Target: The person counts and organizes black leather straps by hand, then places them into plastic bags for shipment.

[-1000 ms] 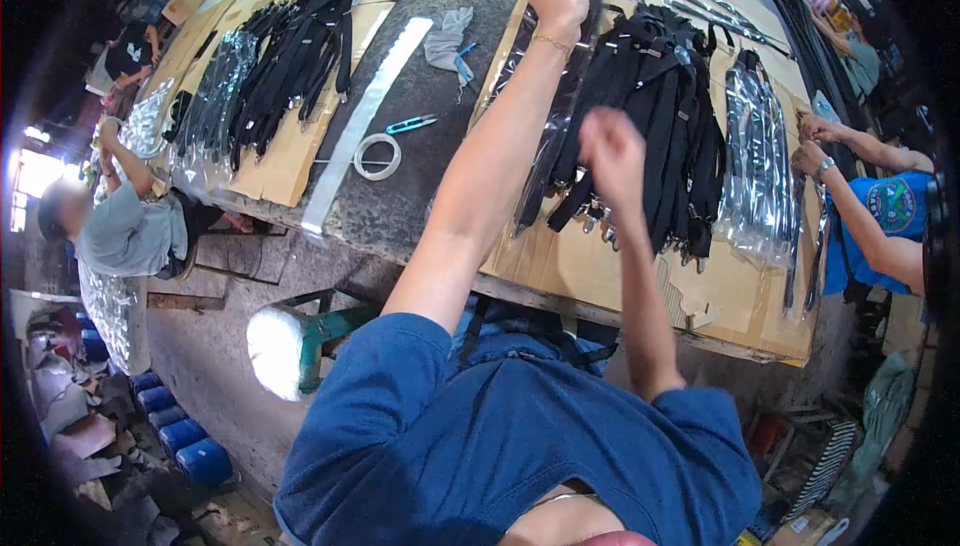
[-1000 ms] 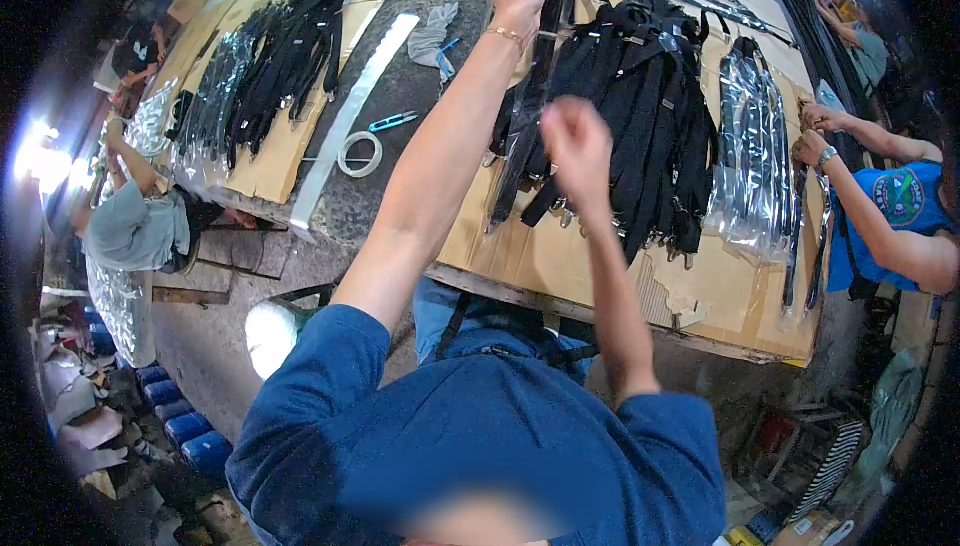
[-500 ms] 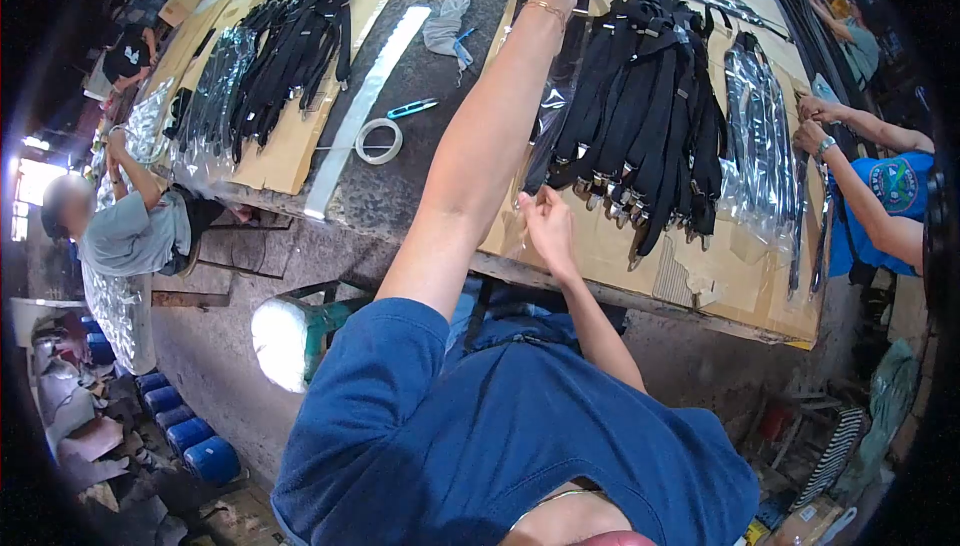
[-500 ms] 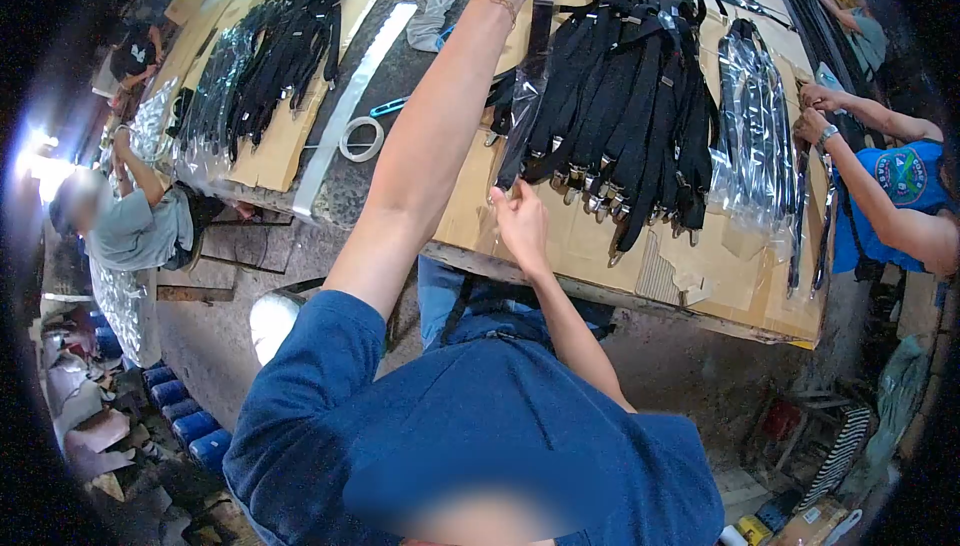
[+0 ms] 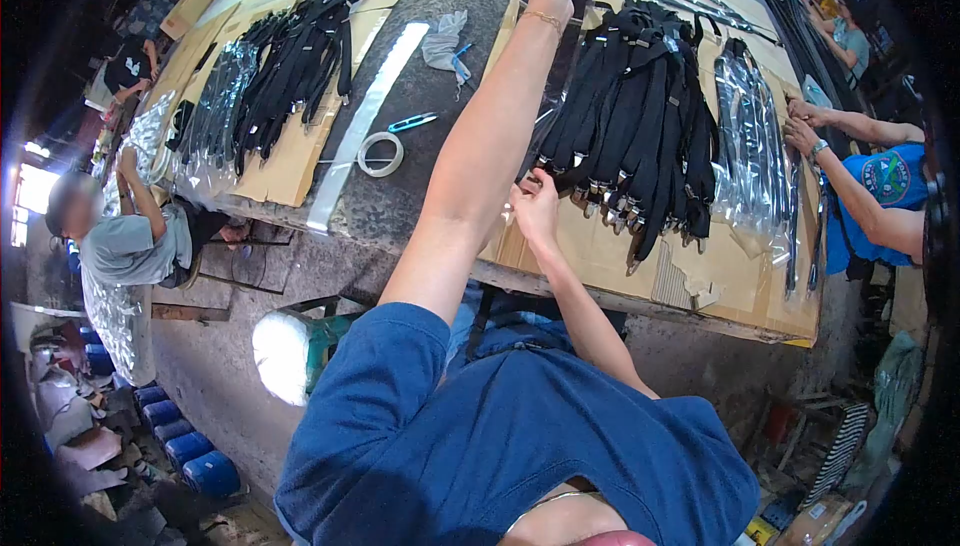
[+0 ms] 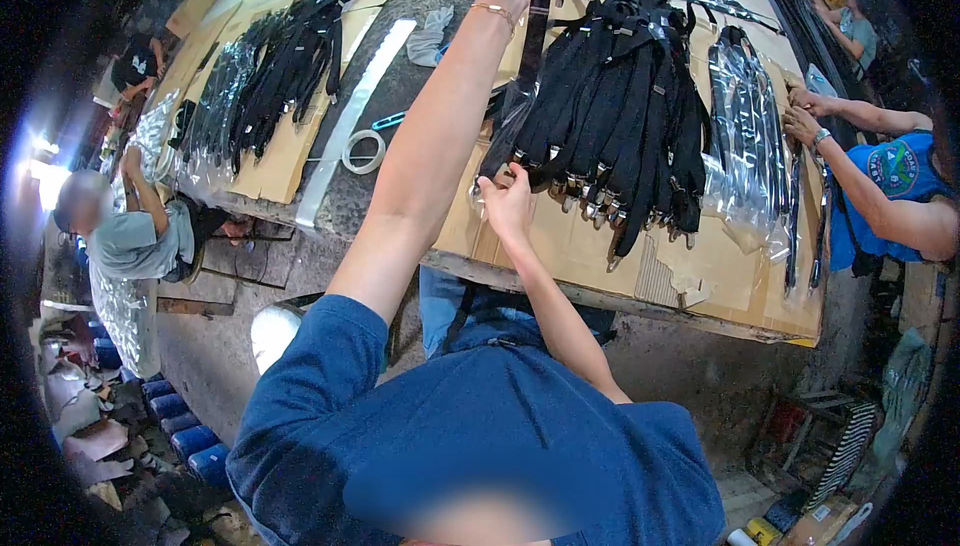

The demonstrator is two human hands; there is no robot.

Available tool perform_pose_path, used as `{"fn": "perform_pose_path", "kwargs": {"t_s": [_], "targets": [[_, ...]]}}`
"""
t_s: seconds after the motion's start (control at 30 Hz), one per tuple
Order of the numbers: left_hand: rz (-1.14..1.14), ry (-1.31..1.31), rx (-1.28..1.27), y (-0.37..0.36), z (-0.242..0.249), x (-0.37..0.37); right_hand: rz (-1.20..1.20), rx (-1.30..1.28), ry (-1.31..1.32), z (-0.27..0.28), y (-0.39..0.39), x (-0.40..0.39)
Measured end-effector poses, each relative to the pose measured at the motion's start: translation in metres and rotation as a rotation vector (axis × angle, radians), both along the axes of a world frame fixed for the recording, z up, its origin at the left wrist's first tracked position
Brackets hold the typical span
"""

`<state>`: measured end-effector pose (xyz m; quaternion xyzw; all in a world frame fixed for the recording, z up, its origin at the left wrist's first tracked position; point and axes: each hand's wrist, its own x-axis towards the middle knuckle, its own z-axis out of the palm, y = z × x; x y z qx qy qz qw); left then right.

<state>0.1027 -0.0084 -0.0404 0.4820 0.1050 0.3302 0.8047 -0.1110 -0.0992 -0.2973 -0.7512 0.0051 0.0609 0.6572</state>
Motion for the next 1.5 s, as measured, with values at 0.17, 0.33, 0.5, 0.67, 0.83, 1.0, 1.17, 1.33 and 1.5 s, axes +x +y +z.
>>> {"fn": "perform_pose_path", "kwargs": {"t_s": [0.17,0.33,0.5,0.67,0.83,1.0,1.17,1.33,1.5], "targets": [[-0.029,0.032,-0.100,-0.004,0.010,-0.009,0.179,-0.027,0.131,0.018,0.004,0.013],[0.010,0.038,0.043,0.009,0.002,0.007,0.288,0.403,0.109,0.028,0.008,0.002],[0.074,0.003,0.025,0.007,0.005,0.009,0.312,0.370,0.185,0.034,-0.013,-0.011],[0.009,-0.199,-0.129,0.006,-0.004,0.012,0.454,-0.056,0.107,0.037,-0.039,-0.008],[-0.002,-0.210,-0.065,0.002,-0.006,-0.002,0.576,-0.676,-0.236,0.136,-0.090,0.030],[-0.048,-0.179,-0.072,-0.010,-0.018,0.005,0.314,0.041,-0.243,0.208,-0.082,0.189],[0.058,0.050,0.201,-0.026,-0.021,-0.011,0.629,0.527,0.384,0.228,-0.048,0.318],[0.136,0.063,0.262,-0.028,-0.031,-0.017,0.414,0.589,0.127,0.244,-0.028,0.307],[0.159,0.176,0.235,-0.028,-0.044,-0.006,0.430,0.535,-0.222,0.246,-0.033,0.301]]}}
